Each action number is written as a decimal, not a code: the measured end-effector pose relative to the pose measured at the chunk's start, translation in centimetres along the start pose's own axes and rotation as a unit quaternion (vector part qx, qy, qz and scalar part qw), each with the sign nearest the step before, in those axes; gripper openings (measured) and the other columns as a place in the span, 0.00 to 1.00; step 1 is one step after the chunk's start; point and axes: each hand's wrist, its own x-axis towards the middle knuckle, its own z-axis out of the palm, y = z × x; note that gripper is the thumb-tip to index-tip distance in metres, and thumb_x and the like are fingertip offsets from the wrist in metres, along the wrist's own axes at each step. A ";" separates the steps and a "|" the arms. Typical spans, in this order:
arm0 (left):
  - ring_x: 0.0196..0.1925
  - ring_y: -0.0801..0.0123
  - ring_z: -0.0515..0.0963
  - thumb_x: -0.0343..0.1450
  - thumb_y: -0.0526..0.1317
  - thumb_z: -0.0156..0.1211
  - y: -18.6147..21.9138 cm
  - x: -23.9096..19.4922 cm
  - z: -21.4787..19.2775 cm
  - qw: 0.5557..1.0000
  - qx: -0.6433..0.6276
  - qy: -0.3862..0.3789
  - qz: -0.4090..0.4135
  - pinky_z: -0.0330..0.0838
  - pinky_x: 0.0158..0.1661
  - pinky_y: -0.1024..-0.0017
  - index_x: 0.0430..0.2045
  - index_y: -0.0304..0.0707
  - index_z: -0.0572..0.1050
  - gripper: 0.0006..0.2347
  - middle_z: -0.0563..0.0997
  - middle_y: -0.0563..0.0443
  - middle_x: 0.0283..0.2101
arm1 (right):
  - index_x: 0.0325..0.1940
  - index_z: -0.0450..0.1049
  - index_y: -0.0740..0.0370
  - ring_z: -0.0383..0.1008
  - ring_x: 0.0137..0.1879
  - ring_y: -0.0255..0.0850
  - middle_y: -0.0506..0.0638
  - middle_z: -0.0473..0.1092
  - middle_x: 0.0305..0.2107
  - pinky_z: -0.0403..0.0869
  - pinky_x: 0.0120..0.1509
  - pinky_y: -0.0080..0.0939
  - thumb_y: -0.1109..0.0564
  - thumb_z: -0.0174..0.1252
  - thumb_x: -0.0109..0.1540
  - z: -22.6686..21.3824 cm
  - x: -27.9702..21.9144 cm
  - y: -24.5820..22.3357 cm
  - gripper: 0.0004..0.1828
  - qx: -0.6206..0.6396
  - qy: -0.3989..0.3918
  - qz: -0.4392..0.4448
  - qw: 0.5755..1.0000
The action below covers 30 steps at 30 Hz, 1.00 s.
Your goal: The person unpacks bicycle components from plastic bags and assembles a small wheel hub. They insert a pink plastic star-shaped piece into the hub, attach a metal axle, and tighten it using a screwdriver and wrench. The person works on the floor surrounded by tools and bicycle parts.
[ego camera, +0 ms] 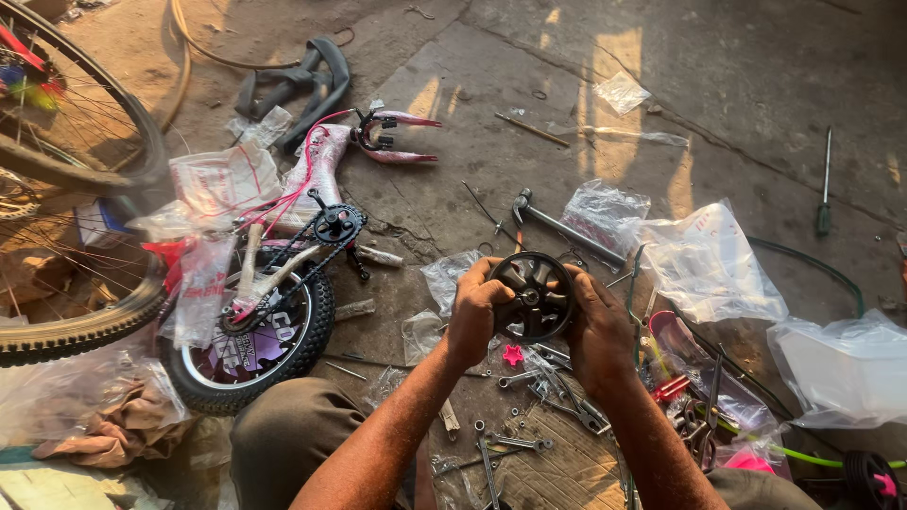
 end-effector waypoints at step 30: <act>0.36 0.64 0.86 0.54 0.39 0.64 1.9 1.1 0.9 0.925 0.371 -0.032 -0.069 0.84 0.35 0.69 0.49 0.28 0.73 0.27 0.84 0.40 0.38 | 0.61 0.72 0.66 0.78 0.41 0.34 0.52 0.76 0.39 0.81 0.45 0.37 0.55 0.52 0.69 -3.4 2.1 2.9 0.19 -0.147 0.001 0.021 0.989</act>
